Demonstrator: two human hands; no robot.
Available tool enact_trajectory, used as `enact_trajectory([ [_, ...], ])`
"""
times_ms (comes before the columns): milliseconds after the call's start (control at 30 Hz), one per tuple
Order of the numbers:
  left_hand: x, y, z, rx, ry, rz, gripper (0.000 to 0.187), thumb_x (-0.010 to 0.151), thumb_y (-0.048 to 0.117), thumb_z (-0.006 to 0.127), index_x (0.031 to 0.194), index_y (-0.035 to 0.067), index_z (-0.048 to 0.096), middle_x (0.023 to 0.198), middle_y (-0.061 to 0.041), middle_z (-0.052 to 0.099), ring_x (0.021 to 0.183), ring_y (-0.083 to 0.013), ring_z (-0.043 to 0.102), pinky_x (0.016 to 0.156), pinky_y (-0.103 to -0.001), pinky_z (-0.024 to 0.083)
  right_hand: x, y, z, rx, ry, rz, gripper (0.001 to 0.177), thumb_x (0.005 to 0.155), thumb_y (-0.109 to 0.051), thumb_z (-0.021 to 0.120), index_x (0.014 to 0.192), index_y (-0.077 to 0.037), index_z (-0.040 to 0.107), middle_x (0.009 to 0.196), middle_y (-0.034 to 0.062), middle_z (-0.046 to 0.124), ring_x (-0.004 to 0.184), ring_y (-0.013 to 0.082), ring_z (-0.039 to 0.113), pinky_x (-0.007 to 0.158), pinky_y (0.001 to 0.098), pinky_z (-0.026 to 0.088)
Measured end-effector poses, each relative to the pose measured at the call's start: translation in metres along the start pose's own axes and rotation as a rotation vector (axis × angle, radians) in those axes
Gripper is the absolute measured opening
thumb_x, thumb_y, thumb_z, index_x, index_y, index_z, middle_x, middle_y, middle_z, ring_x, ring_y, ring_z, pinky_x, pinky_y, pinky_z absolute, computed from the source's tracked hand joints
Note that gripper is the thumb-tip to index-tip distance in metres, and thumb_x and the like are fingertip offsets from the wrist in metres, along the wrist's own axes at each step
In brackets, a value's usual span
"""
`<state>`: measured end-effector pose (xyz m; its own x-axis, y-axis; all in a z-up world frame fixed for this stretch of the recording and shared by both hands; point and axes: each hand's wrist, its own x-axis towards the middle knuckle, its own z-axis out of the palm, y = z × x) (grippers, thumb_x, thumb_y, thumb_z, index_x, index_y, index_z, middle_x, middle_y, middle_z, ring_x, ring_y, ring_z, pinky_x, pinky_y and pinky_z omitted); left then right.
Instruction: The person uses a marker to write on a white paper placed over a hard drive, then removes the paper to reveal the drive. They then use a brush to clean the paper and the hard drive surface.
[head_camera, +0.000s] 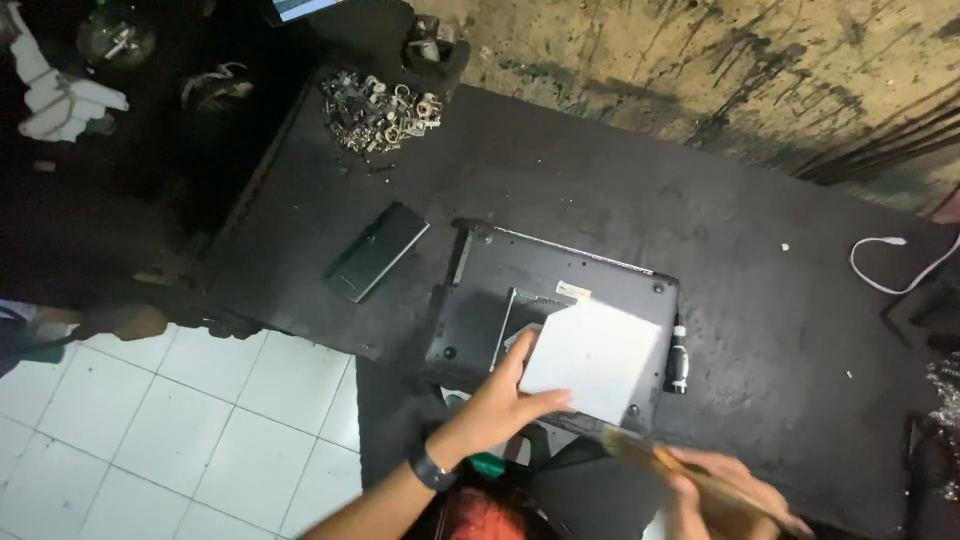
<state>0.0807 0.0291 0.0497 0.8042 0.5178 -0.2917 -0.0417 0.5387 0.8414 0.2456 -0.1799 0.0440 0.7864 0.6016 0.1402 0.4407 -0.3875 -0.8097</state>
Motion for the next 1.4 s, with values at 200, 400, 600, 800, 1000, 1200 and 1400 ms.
enact_trajectory([
  [200, -0.019, -0.020, -0.007, 0.203, 0.048, -0.079, 0.062, 0.092, 0.027, 0.066, 0.148, 0.010, 0.047, 0.139, -0.006, 0.061, 0.122, -0.0188, 0.061, 0.096, -0.032, 0.056, 0.034, -0.030, 0.049, 0.176, -0.088, -0.205, 0.011, 0.091, -0.003, 0.068, 0.081, -0.002, 0.073, 0.091, 0.0099, 0.077, 0.081, 0.0184, 0.075, 0.081, 0.0307, 0.060],
  [400, -0.013, -0.035, -0.005, 0.256, 0.026, -0.028, 0.043, 0.101, 0.021, 0.058, 0.140, 0.005, 0.058, 0.114, -0.006, 0.073, 0.103, -0.0148, 0.068, 0.094, -0.029, 0.057, 0.031, -0.045, 0.063, 0.359, -0.143, -0.269, 0.007, 0.089, -0.008, 0.070, 0.091, -0.002, 0.074, 0.093, 0.0107, 0.075, 0.080, 0.0195, 0.076, 0.070, 0.0274, 0.063],
  [600, -0.009, -0.044, -0.003, 0.468, -0.003, -0.040, 0.042, 0.101, 0.030, 0.060, 0.136, 0.006, 0.062, 0.062, 0.005, 0.050, 0.050, -0.0037, 0.037, 0.045, -0.025, 0.025, 0.040, -0.036, 0.075, 0.475, 0.227, -0.279, 0.020, 0.104, 0.002, 0.063, 0.111, -0.001, 0.044, 0.095, 0.0202, 0.066, 0.082, 0.0301, 0.073, 0.084, 0.0414, 0.066],
  [800, -0.011, -0.033, -0.004, 0.516, -0.004, -0.025, 0.045, 0.101, 0.030, 0.057, 0.139, 0.006, 0.060, 0.064, 0.007, 0.040, 0.053, -0.0045, 0.031, 0.047, -0.025, 0.023, 0.042, -0.028, 0.078, 0.465, 0.205, -0.286, 0.020, 0.104, -0.005, 0.065, 0.112, -0.001, 0.047, 0.105, 0.0156, 0.064, 0.093, 0.0288, 0.072, 0.080, 0.0408, 0.067],
  [1000, -0.012, -0.030, -0.012, 0.573, -0.008, 0.015, 0.043, 0.101, 0.036, 0.059, 0.131, 0.006, 0.063, 0.071, 0.003, 0.059, 0.053, -0.0059, 0.040, 0.049, -0.025, 0.029, 0.047, -0.037, 0.077, 0.268, -0.143, -0.466, 0.019, 0.090, 0.010, 0.059, 0.090, -0.004, 0.071, 0.089, 0.0088, 0.078, 0.080, 0.0182, 0.081, 0.066, 0.0237, 0.067],
  [1200, -0.008, -0.034, -0.016, 0.499, -0.016, 0.092, 0.037, 0.101, 0.024, 0.058, 0.134, 0.007, 0.061, 0.116, -0.010, 0.076, 0.098, -0.0225, 0.075, 0.084, -0.030, 0.059, 0.054, -0.040, 0.089, 0.370, -0.123, -0.455, 0.010, 0.095, -0.008, 0.066, 0.095, 0.001, 0.067, 0.083, 0.0094, 0.074, 0.061, 0.0142, 0.071, 0.046, 0.0204, 0.057],
  [1400, -0.013, -0.025, -0.016, 0.478, 0.002, -0.044, 0.052, 0.101, 0.038, 0.052, 0.136, -0.001, 0.058, 0.097, -0.012, 0.074, 0.106, -0.0213, 0.076, 0.046, -0.020, 0.036, 0.078, -0.045, 0.082, 0.451, 0.263, -0.317, 0.023, 0.108, 0.010, 0.063, 0.113, -0.001, 0.043, 0.103, 0.0196, 0.060, 0.084, 0.0254, 0.067, 0.076, 0.0318, 0.062],
])
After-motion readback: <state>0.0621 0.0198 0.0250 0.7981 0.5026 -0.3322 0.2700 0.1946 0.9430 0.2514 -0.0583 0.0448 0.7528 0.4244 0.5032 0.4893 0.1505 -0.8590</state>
